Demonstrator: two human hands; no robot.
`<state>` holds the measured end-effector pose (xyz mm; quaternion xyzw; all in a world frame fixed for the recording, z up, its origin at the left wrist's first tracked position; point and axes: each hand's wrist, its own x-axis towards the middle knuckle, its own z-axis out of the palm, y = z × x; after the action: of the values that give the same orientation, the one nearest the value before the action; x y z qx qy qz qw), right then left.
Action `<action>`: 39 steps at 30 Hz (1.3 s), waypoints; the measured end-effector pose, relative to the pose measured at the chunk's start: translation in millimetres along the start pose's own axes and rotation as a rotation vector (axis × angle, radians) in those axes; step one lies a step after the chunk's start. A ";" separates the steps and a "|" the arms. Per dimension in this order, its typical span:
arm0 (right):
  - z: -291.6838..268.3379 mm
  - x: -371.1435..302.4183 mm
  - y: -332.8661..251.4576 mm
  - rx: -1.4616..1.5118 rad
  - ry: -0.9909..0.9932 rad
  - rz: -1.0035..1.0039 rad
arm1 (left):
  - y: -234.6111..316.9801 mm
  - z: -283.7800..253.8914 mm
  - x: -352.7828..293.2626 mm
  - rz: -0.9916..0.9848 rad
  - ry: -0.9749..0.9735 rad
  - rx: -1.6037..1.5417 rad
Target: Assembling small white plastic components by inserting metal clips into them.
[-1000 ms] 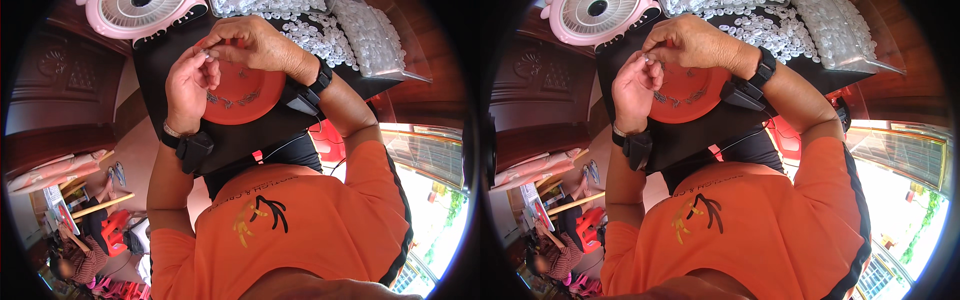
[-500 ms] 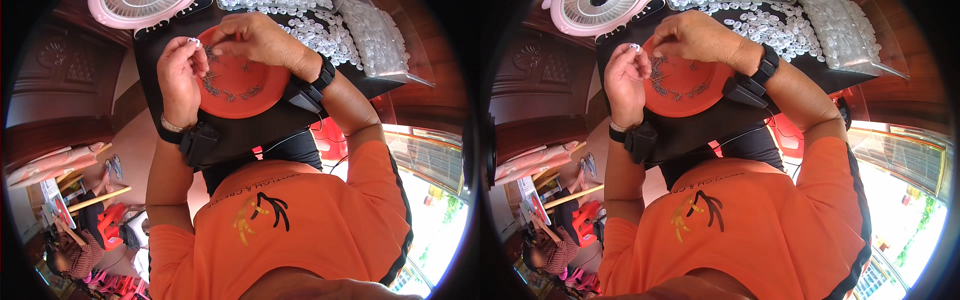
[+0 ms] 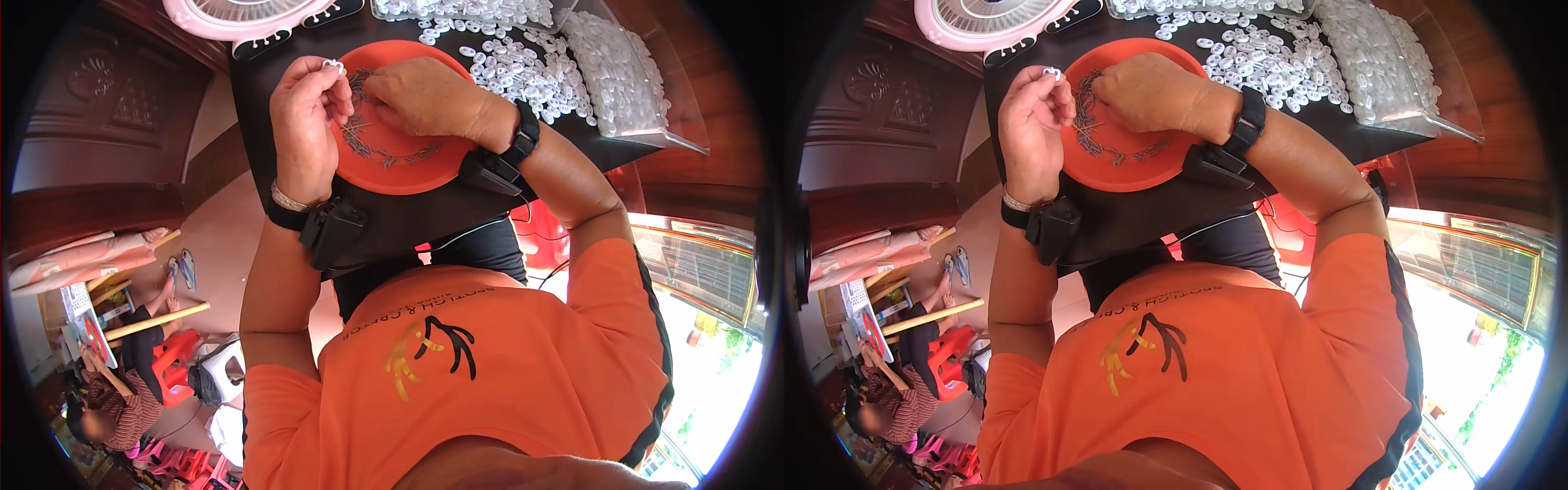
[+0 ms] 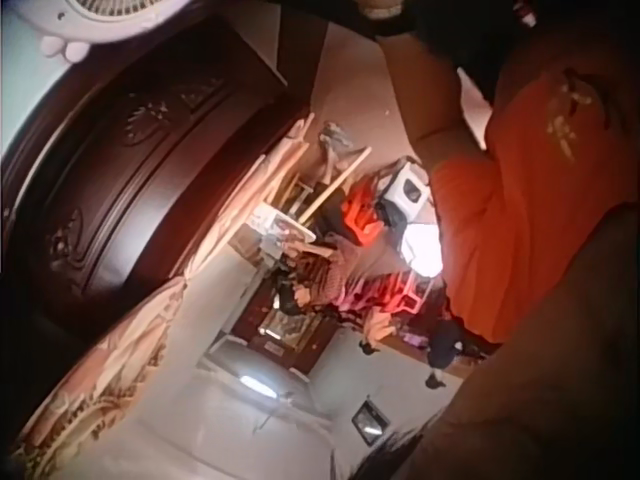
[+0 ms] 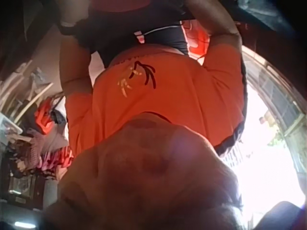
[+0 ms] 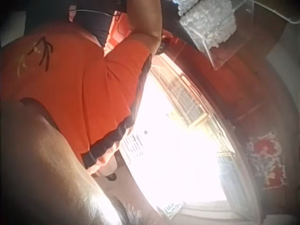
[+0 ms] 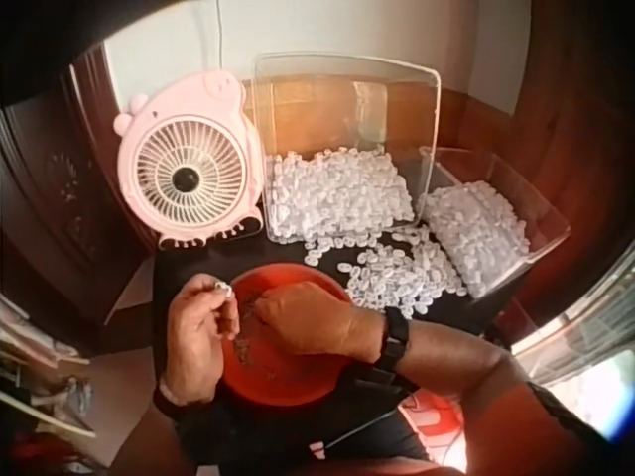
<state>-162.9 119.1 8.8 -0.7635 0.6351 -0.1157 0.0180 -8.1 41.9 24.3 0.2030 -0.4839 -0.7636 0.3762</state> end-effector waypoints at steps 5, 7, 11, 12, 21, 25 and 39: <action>-8.7 -1.9 6.1 0.147 0.073 -0.007 | -4.3 -0.8 -0.6 -0.038 -0.049 0.065; -16.6 -2.7 9.8 0.274 0.162 0.006 | -5.7 0.0 -1.1 -0.069 -0.052 0.084; -28.3 -4.6 14.0 0.647 0.272 0.163 | -3.0 5.4 -5.1 -0.067 -0.089 0.105; -26.0 -3.7 17.2 0.644 0.278 0.165 | -1.8 7.0 -6.3 -0.073 -0.097 0.154; -39.8 -4.1 12.6 1.198 0.204 0.183 | -2.2 15.1 -13.4 -0.063 -0.123 0.260; -46.5 -6.1 11.4 1.261 0.198 0.253 | -3.3 15.3 -13.6 -0.062 -0.116 0.273; -34.6 -2.9 -0.7 1.212 0.211 0.206 | -7.9 14.6 -12.9 -0.005 -0.153 0.272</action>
<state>-169.6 126.2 42.2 -0.5369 0.5253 -0.5281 0.3961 -12.7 62.4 23.1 0.1943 -0.6096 -0.7052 0.3055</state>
